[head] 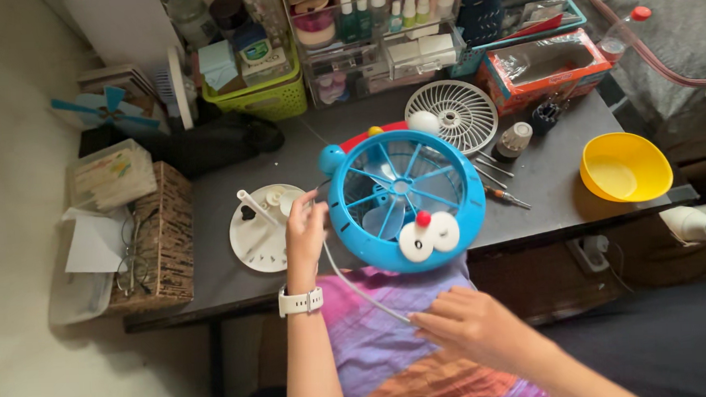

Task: The person assembles a blue Doraemon-themed desk fan on a cluttered table. They use a screwdriver to tighten screws on the fan cage, attach the front grille, and secure the decorative faceplate and ears. The fan is rotated and adjusted during assembly.

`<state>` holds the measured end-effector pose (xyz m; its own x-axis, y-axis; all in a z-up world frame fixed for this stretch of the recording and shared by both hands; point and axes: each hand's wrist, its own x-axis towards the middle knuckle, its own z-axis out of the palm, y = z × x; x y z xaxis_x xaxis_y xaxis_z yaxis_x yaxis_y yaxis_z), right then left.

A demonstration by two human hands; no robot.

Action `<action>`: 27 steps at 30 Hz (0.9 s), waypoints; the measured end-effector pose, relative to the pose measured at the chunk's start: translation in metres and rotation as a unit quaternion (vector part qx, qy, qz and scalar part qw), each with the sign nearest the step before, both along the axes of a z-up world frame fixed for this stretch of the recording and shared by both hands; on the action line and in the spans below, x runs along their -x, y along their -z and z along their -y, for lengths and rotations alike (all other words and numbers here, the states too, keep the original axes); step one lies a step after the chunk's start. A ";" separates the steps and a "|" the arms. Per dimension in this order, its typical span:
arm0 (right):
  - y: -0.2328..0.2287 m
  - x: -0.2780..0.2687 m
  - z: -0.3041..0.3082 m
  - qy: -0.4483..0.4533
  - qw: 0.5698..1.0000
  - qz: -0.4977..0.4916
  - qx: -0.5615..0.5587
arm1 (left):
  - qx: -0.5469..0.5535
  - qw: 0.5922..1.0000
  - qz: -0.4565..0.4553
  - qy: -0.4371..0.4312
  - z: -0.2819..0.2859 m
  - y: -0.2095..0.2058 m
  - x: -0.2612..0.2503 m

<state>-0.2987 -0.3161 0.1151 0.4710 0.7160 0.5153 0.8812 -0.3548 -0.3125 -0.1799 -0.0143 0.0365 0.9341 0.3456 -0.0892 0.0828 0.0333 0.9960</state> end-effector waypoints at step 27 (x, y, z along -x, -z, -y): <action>0.084 -0.020 0.018 0.235 0.637 -0.515 -0.523 | 0.123 0.930 -0.211 0.275 0.121 -0.011 0.069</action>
<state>-0.2786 -0.3339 0.0312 0.9808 -0.1094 -0.1614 -0.1098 0.3740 -0.9209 -0.2484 -0.1351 0.0473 0.8272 -0.2525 -0.5020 0.5371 0.0930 0.8384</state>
